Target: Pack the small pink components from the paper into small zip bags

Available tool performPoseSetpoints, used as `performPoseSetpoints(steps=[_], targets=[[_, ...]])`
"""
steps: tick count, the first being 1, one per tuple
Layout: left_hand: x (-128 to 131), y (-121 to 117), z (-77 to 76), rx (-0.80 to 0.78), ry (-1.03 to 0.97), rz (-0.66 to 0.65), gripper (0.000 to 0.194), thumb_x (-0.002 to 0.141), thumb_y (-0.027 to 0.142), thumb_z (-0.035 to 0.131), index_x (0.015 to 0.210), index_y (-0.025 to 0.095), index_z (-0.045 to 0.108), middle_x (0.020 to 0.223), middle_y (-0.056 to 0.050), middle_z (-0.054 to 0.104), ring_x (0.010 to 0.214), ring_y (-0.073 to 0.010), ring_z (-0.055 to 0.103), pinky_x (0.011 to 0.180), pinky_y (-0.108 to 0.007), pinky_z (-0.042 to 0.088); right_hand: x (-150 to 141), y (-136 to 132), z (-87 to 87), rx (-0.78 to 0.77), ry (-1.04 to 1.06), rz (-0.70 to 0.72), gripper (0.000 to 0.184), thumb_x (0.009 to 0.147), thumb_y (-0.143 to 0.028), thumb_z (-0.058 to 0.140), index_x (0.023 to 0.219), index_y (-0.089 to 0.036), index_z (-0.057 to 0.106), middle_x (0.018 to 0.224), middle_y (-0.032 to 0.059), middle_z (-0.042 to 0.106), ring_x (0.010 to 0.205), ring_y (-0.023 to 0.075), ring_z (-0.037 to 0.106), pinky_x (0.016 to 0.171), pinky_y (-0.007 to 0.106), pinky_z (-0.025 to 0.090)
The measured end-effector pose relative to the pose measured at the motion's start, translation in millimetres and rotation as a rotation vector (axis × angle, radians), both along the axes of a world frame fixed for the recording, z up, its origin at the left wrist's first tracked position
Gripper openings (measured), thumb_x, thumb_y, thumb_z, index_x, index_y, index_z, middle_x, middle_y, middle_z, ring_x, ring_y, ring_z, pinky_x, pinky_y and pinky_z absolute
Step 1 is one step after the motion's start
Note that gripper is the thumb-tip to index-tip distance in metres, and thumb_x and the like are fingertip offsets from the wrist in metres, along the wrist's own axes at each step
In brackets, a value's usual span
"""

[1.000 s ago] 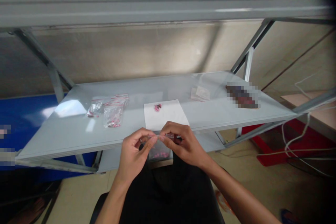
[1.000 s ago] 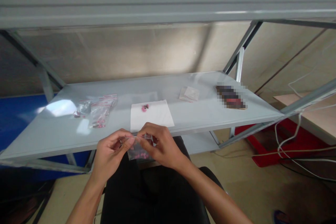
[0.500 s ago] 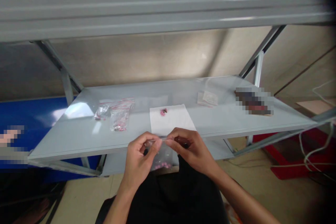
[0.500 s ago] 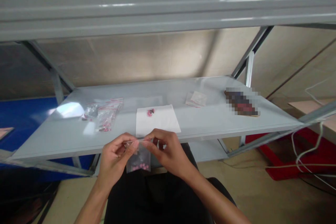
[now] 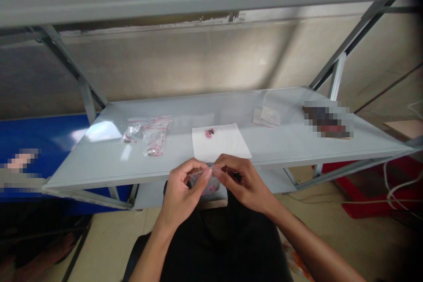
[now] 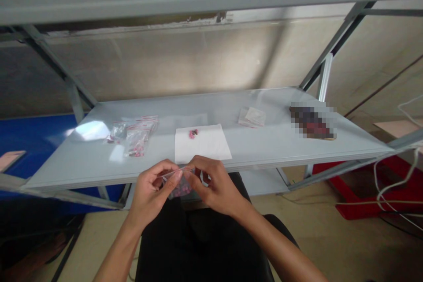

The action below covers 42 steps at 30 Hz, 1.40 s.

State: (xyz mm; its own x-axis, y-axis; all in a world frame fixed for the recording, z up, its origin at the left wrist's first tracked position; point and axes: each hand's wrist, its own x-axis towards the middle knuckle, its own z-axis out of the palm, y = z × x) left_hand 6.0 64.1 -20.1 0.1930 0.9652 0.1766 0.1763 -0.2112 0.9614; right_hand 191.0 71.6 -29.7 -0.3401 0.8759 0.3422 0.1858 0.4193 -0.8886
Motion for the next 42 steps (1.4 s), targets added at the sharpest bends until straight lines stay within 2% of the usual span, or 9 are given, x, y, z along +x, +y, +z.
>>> performPoseSetpoints(steps=[5, 14, 25, 29, 31, 33, 36, 39, 42], targets=[[-0.7, 0.3, 1.7, 0.049, 0.053, 0.005, 0.020, 0.093, 0.033, 0.067, 0.079, 0.018, 0.069, 0.076, -0.003, 0.069, 0.075, -0.0177, 0.063, 0.072, -0.025, 0.050, 0.6, 0.2, 0.5, 0.098, -0.027, -0.019, 0.031, 0.103, -0.032, 0.051, 0.077, -0.019, 0.063, 0.073, 0.0021, 0.059, 0.068, 0.0158, 0.053, 0.065, 0.030, 0.039], [-17.9, 2.8, 7.3, 0.008, 0.051, 0.021, 0.020, 0.084, 0.033, 0.079, 0.069, 0.019, 0.079, 0.064, -0.005, 0.076, 0.060, -0.0194, 0.070, 0.058, -0.027, 0.054, 8.9, 0.5, -2.9, 0.050, -0.063, -0.092, 0.044, 0.102, -0.040, 0.054, 0.064, -0.019, 0.057, 0.061, -0.0006, 0.050, 0.058, 0.0134, 0.045, 0.058, 0.029, 0.031], [-19.9, 8.2, 2.0, -0.122, -0.092, 0.052, 0.017, 0.080, 0.034, 0.081, 0.085, 0.018, 0.084, 0.067, -0.006, 0.078, 0.059, -0.0224, 0.075, 0.058, -0.030, 0.063, 8.0, 5.3, 2.9, 0.166, -0.150, -0.101, 0.035, 0.102, -0.035, 0.055, 0.072, -0.019, 0.064, 0.065, -0.0003, 0.057, 0.061, 0.0133, 0.050, 0.060, 0.028, 0.036], [-35.1, 20.0, -0.9, -0.030, -0.047, 0.180, 0.021, 0.082, 0.036, 0.080, 0.092, 0.019, 0.084, 0.071, -0.005, 0.079, 0.058, -0.0200, 0.073, 0.061, -0.031, 0.062, 45.6, 28.5, 4.5, 0.333, -0.307, -0.400, 0.029, 0.100, -0.034, 0.056, 0.077, -0.019, 0.066, 0.069, 0.0030, 0.062, 0.064, 0.0172, 0.056, 0.065, 0.032, 0.043], [-51.9, 36.5, -1.7, 0.072, 0.016, 0.334, 0.022, 0.081, 0.036, 0.080, 0.097, 0.020, 0.084, 0.074, -0.004, 0.079, 0.061, -0.0174, 0.070, 0.064, -0.029, 0.060, 83.4, 50.5, -5.8, 0.423, -0.436, -0.694, 0.025, 0.099, -0.034, 0.056, 0.085, -0.019, 0.070, 0.084, 0.0086, 0.071, 0.076, 0.0228, 0.062, 0.074, 0.037, 0.048], [-70.8, 59.0, -1.4, 0.162, 0.054, 0.466, 0.027, 0.080, 0.036, 0.081, 0.102, 0.020, 0.082, 0.080, -0.003, 0.079, 0.065, -0.0156, 0.068, 0.065, -0.026, 0.056, 125.7, 72.7, -24.4, 0.454, -0.619, -0.847, 0.024, 0.098, -0.031, 0.053, 0.103, -0.018, 0.073, 0.110, 0.0143, 0.073, 0.104, 0.0304, 0.064, 0.090, 0.044, 0.051], [-93.3, 93.5, 1.0, 0.208, 0.155, 0.504, 0.036, 0.083, 0.039, 0.075, 0.112, 0.017, 0.078, 0.074, -0.002, 0.075, 0.059, -0.0145, 0.063, 0.058, -0.025, 0.050, 173.5, 96.1, -58.4, 0.434, -0.830, -0.827, 0.035, 0.098, -0.031, 0.052, 0.120, -0.012, 0.072, 0.141, 0.0213, 0.060, 0.133, 0.0366, 0.053, 0.108, 0.052, 0.045], [-102.8, 115.2, 2.1, 0.210, 0.405, 0.538, 0.036, 0.086, 0.040, 0.067, 0.108, 0.015, 0.079, 0.085, -0.008, 0.078, 0.066, -0.0188, 0.067, 0.065, -0.030, 0.053, 188.8, 104.7, -82.3, 0.365, -0.908, -0.774, 0.042, 0.100, -0.032, 0.047, 0.126, -0.008, 0.069, 0.136, 0.0219, 0.065, 0.135, 0.0372, 0.053, 0.110, 0.055, 0.046], [-104.0, 122.4, -1.8, 0.245, 0.620, 0.606, 0.039, 0.089, 0.039, 0.061, 0.116, 0.015, 0.077, 0.095, -0.011, 0.079, 0.081, -0.0253, 0.073, 0.081, -0.039, 0.056, 185.1, 104.8, -87.9, 0.355, -0.885, -0.798, 0.040, 0.099, -0.030, 0.049, 0.123, -0.007, 0.071, 0.128, 0.0207, 0.070, 0.130, 0.0354, 0.060, 0.109, 0.052, 0.049]])
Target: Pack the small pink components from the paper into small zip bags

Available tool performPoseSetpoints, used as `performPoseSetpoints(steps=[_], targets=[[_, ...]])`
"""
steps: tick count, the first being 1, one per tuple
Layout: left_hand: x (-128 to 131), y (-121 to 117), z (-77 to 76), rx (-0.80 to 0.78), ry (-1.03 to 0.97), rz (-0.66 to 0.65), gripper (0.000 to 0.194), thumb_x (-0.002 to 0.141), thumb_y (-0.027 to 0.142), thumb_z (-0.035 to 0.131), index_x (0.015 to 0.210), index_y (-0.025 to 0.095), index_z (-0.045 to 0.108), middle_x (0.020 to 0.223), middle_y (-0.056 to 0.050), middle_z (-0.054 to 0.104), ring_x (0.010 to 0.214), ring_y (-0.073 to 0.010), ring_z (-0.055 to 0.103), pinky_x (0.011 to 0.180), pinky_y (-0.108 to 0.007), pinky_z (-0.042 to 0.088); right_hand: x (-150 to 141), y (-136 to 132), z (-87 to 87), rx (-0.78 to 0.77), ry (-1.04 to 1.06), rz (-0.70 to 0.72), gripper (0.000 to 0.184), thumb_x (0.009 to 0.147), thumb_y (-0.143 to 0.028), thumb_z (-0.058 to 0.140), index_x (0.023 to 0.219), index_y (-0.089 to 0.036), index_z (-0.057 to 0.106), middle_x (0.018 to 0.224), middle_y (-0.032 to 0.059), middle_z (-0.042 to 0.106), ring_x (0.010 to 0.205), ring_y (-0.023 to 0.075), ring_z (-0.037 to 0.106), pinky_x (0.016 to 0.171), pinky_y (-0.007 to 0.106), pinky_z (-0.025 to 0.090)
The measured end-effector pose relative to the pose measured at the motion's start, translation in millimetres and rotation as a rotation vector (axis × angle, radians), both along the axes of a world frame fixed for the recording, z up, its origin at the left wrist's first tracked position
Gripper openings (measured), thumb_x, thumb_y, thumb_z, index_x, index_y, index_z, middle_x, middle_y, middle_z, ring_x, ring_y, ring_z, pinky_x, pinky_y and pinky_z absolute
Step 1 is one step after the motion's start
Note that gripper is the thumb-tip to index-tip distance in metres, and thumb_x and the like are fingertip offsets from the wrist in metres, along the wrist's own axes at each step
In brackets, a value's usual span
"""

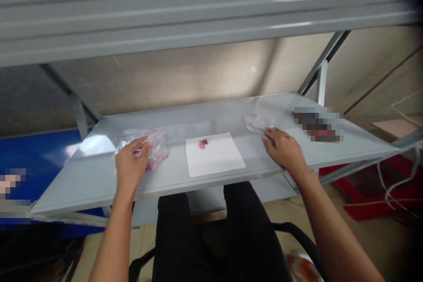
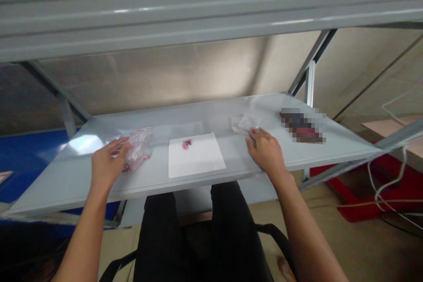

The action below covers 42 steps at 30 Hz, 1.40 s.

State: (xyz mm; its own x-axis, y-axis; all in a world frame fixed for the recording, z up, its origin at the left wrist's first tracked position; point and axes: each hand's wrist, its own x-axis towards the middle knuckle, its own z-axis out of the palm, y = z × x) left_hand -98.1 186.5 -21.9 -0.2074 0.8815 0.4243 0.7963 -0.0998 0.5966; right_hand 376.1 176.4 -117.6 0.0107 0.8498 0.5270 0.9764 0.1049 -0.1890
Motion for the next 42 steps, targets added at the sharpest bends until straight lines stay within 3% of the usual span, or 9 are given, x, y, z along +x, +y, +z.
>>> performPoseSetpoints(steps=[4, 8, 11, 15, 19, 24, 29, 34, 42], targets=[[-1.6, -2.8, -4.5, 0.148, 0.138, 0.113, 0.037, 0.091, 0.032, 0.059, 0.119, 0.014, 0.075, 0.109, -0.016, 0.077, 0.110, -0.0326, 0.068, 0.101, -0.050, 0.051, -5.9, -3.8, 12.0, 0.106, 0.086, -0.046, 0.038, 0.096, -0.026, 0.052, 0.120, -0.004, 0.072, 0.125, 0.0221, 0.071, 0.121, 0.0336, 0.066, 0.109, 0.048, 0.050], [12.0, -24.1, 7.8, 0.418, 0.205, 0.101, 0.040, 0.090, 0.024, 0.064, 0.127, 0.011, 0.069, 0.126, -0.020, 0.070, 0.128, -0.0368, 0.055, 0.111, -0.057, 0.041, -24.5, -19.6, 45.4, 0.244, 0.199, 0.002, 0.036, 0.097, -0.025, 0.054, 0.124, -0.009, 0.071, 0.129, 0.0190, 0.070, 0.123, 0.0330, 0.065, 0.109, 0.050, 0.049], [44.6, -52.7, 21.1, 0.516, 0.180, -0.171, 0.035, 0.091, 0.021, 0.067, 0.126, 0.020, 0.068, 0.129, -0.013, 0.069, 0.125, -0.0312, 0.059, 0.113, -0.055, 0.040, -65.2, -47.1, 82.4, 0.265, 0.359, 0.252, 0.028, 0.097, -0.025, 0.057, 0.119, -0.019, 0.074, 0.122, 0.0112, 0.075, 0.115, 0.0272, 0.070, 0.106, 0.045, 0.052], [87.9, -84.9, 22.5, 0.352, 0.113, -0.670, 0.046, 0.088, 0.021, 0.074, 0.132, 0.025, 0.064, 0.138, -0.012, 0.064, 0.127, -0.0290, 0.059, 0.109, -0.049, 0.047, -134.4, -91.8, 119.7, -0.075, 0.523, 0.757, 0.024, 0.098, -0.021, 0.059, 0.115, -0.024, 0.076, 0.114, 0.0066, 0.078, 0.106, 0.0215, 0.072, 0.095, 0.037, 0.057], [94.9, -95.2, 8.3, 0.200, -0.125, -0.717, 0.021, 0.091, 0.016, 0.070, 0.110, 0.024, 0.075, 0.101, -0.005, 0.080, 0.088, -0.0191, 0.075, 0.081, -0.030, 0.059, -168.4, -107.7, 124.0, -0.228, 0.645, 0.915, 0.027, 0.100, -0.019, 0.057, 0.117, -0.025, 0.076, 0.110, 0.0052, 0.079, 0.101, 0.0185, 0.072, 0.091, 0.034, 0.056], [86.8, -90.2, -3.5, -0.024, -0.411, -0.545, 0.030, 0.096, 0.027, 0.067, 0.125, 0.022, 0.064, 0.088, -0.002, 0.082, 0.085, -0.0202, 0.078, 0.085, -0.032, 0.059, -168.9, -55.9, 102.0, -0.193, 0.759, 0.661, 0.021, 0.096, -0.026, 0.062, 0.106, -0.019, 0.078, 0.096, 0.0056, 0.081, 0.077, 0.0180, 0.074, 0.070, 0.028, 0.056], [86.6, -87.1, -13.3, -0.162, -0.650, -0.557, 0.036, 0.093, 0.032, 0.071, 0.117, 0.025, 0.046, 0.096, -0.003, 0.081, 0.087, -0.0212, 0.079, 0.089, -0.036, 0.057, -174.5, 7.1, 80.5, -0.162, 0.515, 0.259, 0.012, 0.086, -0.019, 0.066, 0.092, -0.019, 0.077, 0.086, 0.0047, 0.079, 0.075, 0.0191, 0.071, 0.076, 0.030, 0.051], [82.6, -86.8, -21.1, -0.171, -0.582, -0.522, 0.044, 0.086, 0.033, 0.079, 0.111, 0.027, 0.043, 0.102, -0.004, 0.081, 0.085, -0.0198, 0.076, 0.091, -0.037, 0.053, -189.4, 18.6, 66.3, -0.225, 0.385, 0.177, 0.013, 0.086, -0.025, 0.070, 0.098, -0.021, 0.072, 0.092, 0.0033, 0.077, 0.078, 0.0191, 0.069, 0.071, 0.028, 0.045], [77.8, -82.3, -23.5, -0.153, -0.502, -0.518, 0.033, 0.089, 0.032, 0.075, 0.106, 0.026, 0.048, 0.114, -0.005, 0.078, 0.086, -0.0178, 0.073, 0.090, -0.035, 0.052, -194.6, 19.9, 59.5, -0.267, 0.471, 0.139, 0.021, 0.086, -0.019, 0.069, 0.107, -0.021, 0.070, 0.091, 0.0025, 0.079, 0.084, 0.0207, 0.072, 0.077, 0.029, 0.047]])
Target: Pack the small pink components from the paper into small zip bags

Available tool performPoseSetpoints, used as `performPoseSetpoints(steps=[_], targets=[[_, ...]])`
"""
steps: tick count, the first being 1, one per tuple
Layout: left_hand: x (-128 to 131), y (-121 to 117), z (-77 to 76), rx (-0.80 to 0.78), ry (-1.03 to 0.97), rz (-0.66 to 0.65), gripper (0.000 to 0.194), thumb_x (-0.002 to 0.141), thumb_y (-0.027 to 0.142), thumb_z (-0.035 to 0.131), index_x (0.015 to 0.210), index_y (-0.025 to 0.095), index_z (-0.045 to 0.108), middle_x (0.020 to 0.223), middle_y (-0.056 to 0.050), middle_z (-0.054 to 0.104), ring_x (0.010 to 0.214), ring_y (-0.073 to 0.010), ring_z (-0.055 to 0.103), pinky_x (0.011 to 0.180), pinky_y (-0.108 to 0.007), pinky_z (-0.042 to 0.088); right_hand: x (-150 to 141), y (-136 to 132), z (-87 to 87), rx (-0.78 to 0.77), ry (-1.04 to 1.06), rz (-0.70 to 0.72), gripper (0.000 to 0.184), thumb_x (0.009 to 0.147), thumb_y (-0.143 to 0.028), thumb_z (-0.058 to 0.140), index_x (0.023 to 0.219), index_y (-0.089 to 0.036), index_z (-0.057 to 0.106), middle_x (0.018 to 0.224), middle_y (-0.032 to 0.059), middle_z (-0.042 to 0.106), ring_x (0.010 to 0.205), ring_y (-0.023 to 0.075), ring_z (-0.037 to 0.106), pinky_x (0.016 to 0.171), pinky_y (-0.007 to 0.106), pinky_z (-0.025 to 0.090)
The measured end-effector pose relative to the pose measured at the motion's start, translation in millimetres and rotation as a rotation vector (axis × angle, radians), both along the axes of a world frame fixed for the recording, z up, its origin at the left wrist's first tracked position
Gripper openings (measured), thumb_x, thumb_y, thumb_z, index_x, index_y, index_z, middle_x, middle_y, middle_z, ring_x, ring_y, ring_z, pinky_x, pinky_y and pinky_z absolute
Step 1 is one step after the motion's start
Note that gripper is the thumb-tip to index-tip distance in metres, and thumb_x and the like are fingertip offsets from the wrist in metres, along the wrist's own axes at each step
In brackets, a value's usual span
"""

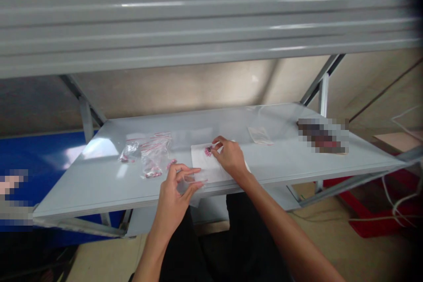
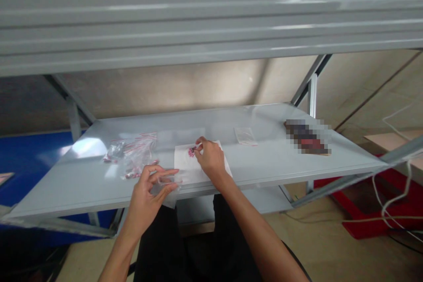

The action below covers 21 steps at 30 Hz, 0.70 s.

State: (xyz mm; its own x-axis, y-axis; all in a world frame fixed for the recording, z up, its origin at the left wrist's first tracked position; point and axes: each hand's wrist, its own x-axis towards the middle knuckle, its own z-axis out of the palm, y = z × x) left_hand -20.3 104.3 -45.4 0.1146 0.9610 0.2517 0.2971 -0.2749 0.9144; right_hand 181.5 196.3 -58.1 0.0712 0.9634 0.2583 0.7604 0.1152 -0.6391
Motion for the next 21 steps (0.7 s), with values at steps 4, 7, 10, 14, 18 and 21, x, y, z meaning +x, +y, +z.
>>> performPoseSetpoints(steps=[4, 7, 10, 14, 18, 21], targets=[[-1.9, -0.2, 0.9, 0.047, 0.075, 0.009, 0.027, 0.091, 0.033, 0.072, 0.114, 0.023, 0.064, 0.111, -0.007, 0.076, 0.086, -0.0193, 0.072, 0.080, -0.032, 0.055, 4.8, -2.0, 2.4, 0.046, 0.073, -0.007, 0.015, 0.085, -0.017, 0.069, 0.100, -0.019, 0.072, 0.091, 0.0053, 0.079, 0.086, 0.0210, 0.073, 0.079, 0.030, 0.049], [-3.1, 0.5, -1.5, 0.103, 0.096, 0.021, 0.030, 0.092, 0.031, 0.071, 0.121, 0.024, 0.067, 0.112, -0.007, 0.074, 0.085, -0.0190, 0.071, 0.079, -0.032, 0.056, 8.5, -17.8, 13.0, 0.112, 0.271, 0.130, 0.011, 0.085, -0.024, 0.072, 0.094, -0.018, 0.072, 0.090, 0.0065, 0.079, 0.074, 0.0176, 0.069, 0.070, 0.028, 0.050], [-1.9, 2.0, -5.6, 0.142, 0.082, 0.001, 0.036, 0.090, 0.028, 0.072, 0.126, 0.024, 0.067, 0.114, -0.008, 0.073, 0.083, -0.0185, 0.070, 0.083, -0.035, 0.057, 8.6, -42.2, 27.4, 0.075, 0.501, 0.369, 0.019, 0.086, -0.034, 0.074, 0.095, -0.018, 0.073, 0.088, 0.0046, 0.077, 0.054, 0.0107, 0.056, 0.052, 0.024, 0.041], [2.8, 2.9, -9.8, 0.154, 0.083, -0.024, 0.047, 0.089, 0.027, 0.074, 0.135, 0.024, 0.063, 0.117, -0.009, 0.071, 0.090, -0.0199, 0.070, 0.088, -0.037, 0.056, 3.9, -65.0, 39.0, 0.068, 0.402, 0.607, 0.008, 0.088, -0.026, 0.074, 0.092, -0.019, 0.076, 0.078, 0.0001, 0.075, 0.052, 0.0085, 0.050, 0.052, 0.022, 0.038], [5.9, 1.7, -11.8, 0.173, 0.102, -0.056, 0.054, 0.089, 0.026, 0.074, 0.141, 0.026, 0.059, 0.115, -0.007, 0.070, 0.099, -0.0207, 0.068, 0.092, -0.036, 0.054, -0.5, -68.7, 39.5, 0.139, 0.199, 0.682, 0.007, 0.089, -0.018, 0.072, 0.091, -0.019, 0.079, 0.084, 0.0012, 0.077, 0.057, 0.0098, 0.055, 0.060, 0.024, 0.042], [6.3, 1.0, -12.6, 0.186, 0.106, -0.078, 0.058, 0.089, 0.025, 0.074, 0.144, 0.027, 0.057, 0.112, -0.007, 0.069, 0.100, -0.0206, 0.066, 0.092, -0.036, 0.053, -2.8, -70.1, 40.0, 0.167, 0.125, 0.721, 0.009, 0.091, -0.017, 0.071, 0.089, -0.018, 0.079, 0.086, 0.0033, 0.077, 0.063, 0.0118, 0.059, 0.064, 0.025, 0.044]])
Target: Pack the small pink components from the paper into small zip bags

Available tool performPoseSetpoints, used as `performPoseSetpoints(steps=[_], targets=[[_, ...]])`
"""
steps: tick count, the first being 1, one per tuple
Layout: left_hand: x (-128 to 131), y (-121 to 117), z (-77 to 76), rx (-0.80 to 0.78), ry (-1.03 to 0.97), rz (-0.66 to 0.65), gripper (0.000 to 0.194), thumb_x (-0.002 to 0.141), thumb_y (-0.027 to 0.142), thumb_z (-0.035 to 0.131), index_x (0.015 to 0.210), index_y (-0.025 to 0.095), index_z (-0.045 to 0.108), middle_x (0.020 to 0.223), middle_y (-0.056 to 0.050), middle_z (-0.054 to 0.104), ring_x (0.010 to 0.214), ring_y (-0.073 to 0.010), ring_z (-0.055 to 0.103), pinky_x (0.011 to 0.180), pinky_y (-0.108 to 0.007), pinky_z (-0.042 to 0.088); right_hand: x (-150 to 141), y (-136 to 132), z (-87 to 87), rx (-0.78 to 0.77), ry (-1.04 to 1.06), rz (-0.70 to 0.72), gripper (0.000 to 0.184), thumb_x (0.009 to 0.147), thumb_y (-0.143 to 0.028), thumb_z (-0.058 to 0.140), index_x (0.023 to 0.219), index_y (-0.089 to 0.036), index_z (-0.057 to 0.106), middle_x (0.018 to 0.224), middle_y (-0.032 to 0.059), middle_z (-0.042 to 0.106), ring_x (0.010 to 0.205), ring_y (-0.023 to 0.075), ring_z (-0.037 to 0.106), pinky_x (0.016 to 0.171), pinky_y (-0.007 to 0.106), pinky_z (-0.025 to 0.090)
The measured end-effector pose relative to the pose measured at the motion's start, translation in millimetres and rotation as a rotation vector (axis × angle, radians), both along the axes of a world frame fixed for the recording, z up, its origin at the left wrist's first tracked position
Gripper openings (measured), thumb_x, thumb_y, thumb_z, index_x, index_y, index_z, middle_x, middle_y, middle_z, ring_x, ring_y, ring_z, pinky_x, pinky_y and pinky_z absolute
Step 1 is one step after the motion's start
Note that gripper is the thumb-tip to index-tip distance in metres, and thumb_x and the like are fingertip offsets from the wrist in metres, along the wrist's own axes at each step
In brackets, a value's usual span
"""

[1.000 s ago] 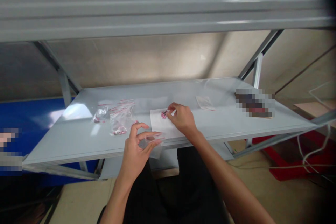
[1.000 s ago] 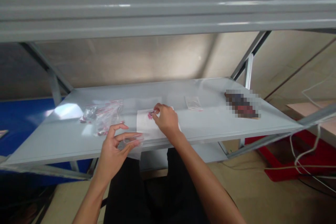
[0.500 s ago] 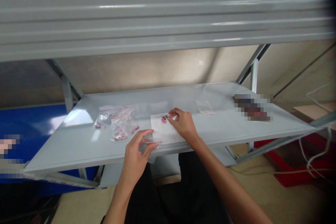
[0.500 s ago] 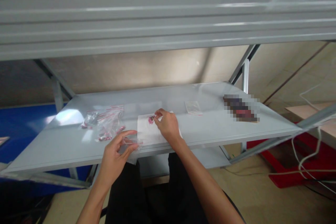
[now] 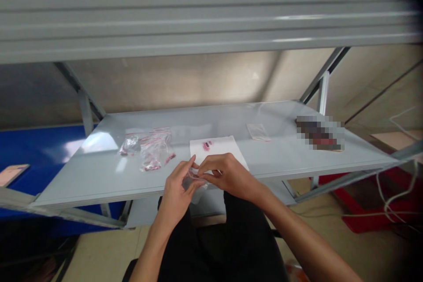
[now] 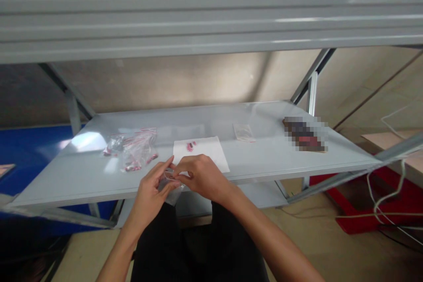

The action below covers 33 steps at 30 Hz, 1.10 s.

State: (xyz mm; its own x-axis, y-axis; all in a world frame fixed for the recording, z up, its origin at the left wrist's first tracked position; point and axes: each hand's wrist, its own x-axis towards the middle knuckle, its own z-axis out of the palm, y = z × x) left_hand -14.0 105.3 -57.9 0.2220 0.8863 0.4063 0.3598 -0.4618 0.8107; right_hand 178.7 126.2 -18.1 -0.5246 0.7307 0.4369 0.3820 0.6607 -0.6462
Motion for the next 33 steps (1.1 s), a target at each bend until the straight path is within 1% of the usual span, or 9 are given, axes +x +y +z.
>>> performPoseSetpoints(steps=[3, 5, 10, 13, 16, 22, 25, 29, 33], targets=[[-0.9, 0.6, -0.7, 0.020, -0.020, -0.004, 0.059, 0.088, 0.024, 0.074, 0.145, 0.027, 0.057, 0.106, -0.005, 0.066, 0.096, -0.0198, 0.065, 0.089, -0.036, 0.053, 1.1, -1.3, 1.0, 0.009, 0.036, 0.070, 0.014, 0.095, -0.018, 0.066, 0.094, -0.021, 0.079, 0.096, 0.0039, 0.078, 0.069, 0.0122, 0.063, 0.067, 0.024, 0.047], [-1.9, 1.3, -1.4, 0.018, -0.035, 0.025, 0.055, 0.089, 0.025, 0.074, 0.142, 0.028, 0.060, 0.101, -0.004, 0.063, 0.092, -0.0188, 0.064, 0.086, -0.035, 0.054, 5.8, 2.4, -1.2, 0.005, 0.107, 0.040, 0.016, 0.096, -0.020, 0.063, 0.100, -0.022, 0.078, 0.103, 0.0048, 0.077, 0.070, 0.0123, 0.063, 0.065, 0.024, 0.048], [-3.4, 1.6, -2.8, -0.117, -0.145, 0.112, 0.053, 0.088, 0.032, 0.075, 0.139, 0.021, 0.064, 0.090, -0.003, 0.068, 0.086, -0.0186, 0.068, 0.089, -0.037, 0.055, 23.1, 33.4, -23.2, -0.007, 0.159, -0.437, 0.014, 0.092, -0.023, 0.064, 0.091, -0.018, 0.077, 0.092, 0.0062, 0.078, 0.062, 0.0137, 0.059, 0.067, 0.028, 0.048], [-3.0, 0.6, -0.5, -0.250, -0.238, 0.161, 0.061, 0.086, 0.033, 0.077, 0.141, 0.015, 0.060, 0.089, -0.004, 0.077, 0.088, -0.0205, 0.073, 0.097, -0.041, 0.054, 24.0, 52.2, -39.0, -0.038, 0.025, -0.546, 0.014, 0.087, -0.019, 0.065, 0.094, -0.018, 0.077, 0.094, 0.0063, 0.078, 0.063, 0.0148, 0.060, 0.071, 0.029, 0.049], [-3.3, -0.3, 3.6, -0.272, -0.286, 0.173, 0.057, 0.083, 0.034, 0.080, 0.134, 0.015, 0.063, 0.091, -0.005, 0.080, 0.091, -0.0219, 0.076, 0.096, -0.040, 0.056, 16.8, 61.4, -49.2, -0.040, -0.073, -0.565, 0.015, 0.087, -0.023, 0.067, 0.098, -0.018, 0.076, 0.099, 0.0074, 0.078, 0.070, 0.0167, 0.064, 0.077, 0.030, 0.049], [-6.3, -0.6, 9.6, -0.226, -0.287, 0.176, 0.027, 0.081, 0.032, 0.081, 0.102, 0.017, 0.072, 0.098, -0.009, 0.081, 0.094, -0.0246, 0.077, 0.092, -0.039, 0.058, 9.5, 64.4, -56.1, -0.044, -0.199, -0.586, 0.016, 0.094, -0.029, 0.065, 0.101, -0.020, 0.077, 0.102, 0.0074, 0.075, 0.074, 0.0176, 0.064, 0.078, 0.031, 0.046], [-7.4, 0.5, 9.9, -0.159, -0.234, 0.201, 0.023, 0.084, 0.032, 0.078, 0.103, 0.019, 0.076, 0.101, -0.008, 0.081, 0.095, -0.0237, 0.076, 0.092, -0.039, 0.058, 12.7, 65.7, -54.4, -0.042, -0.227, -0.548, 0.011, 0.093, -0.026, 0.068, 0.098, -0.020, 0.076, 0.100, 0.0067, 0.074, 0.077, 0.0178, 0.064, 0.078, 0.029, 0.045], [-6.4, 2.1, 7.0, -0.052, -0.184, 0.238, 0.025, 0.082, 0.033, 0.080, 0.104, 0.021, 0.080, 0.095, -0.006, 0.078, 0.087, -0.0206, 0.073, 0.080, -0.033, 0.060, 16.4, 67.1, -47.9, -0.037, -0.269, -0.440, 0.005, 0.092, -0.021, 0.070, 0.092, -0.018, 0.074, 0.094, 0.0065, 0.073, 0.080, 0.0180, 0.064, 0.076, 0.028, 0.043], [-3.0, 1.5, 0.7, -0.089, -0.228, 0.256, 0.032, 0.081, 0.033, 0.081, 0.111, 0.021, 0.080, 0.094, -0.006, 0.081, 0.086, -0.0216, 0.075, 0.081, -0.036, 0.062, 17.4, 65.8, -43.9, -0.043, -0.280, -0.413, 0.007, 0.093, -0.019, 0.067, 0.091, -0.018, 0.074, 0.094, 0.0069, 0.073, 0.081, 0.0187, 0.064, 0.077, 0.028, 0.044]])
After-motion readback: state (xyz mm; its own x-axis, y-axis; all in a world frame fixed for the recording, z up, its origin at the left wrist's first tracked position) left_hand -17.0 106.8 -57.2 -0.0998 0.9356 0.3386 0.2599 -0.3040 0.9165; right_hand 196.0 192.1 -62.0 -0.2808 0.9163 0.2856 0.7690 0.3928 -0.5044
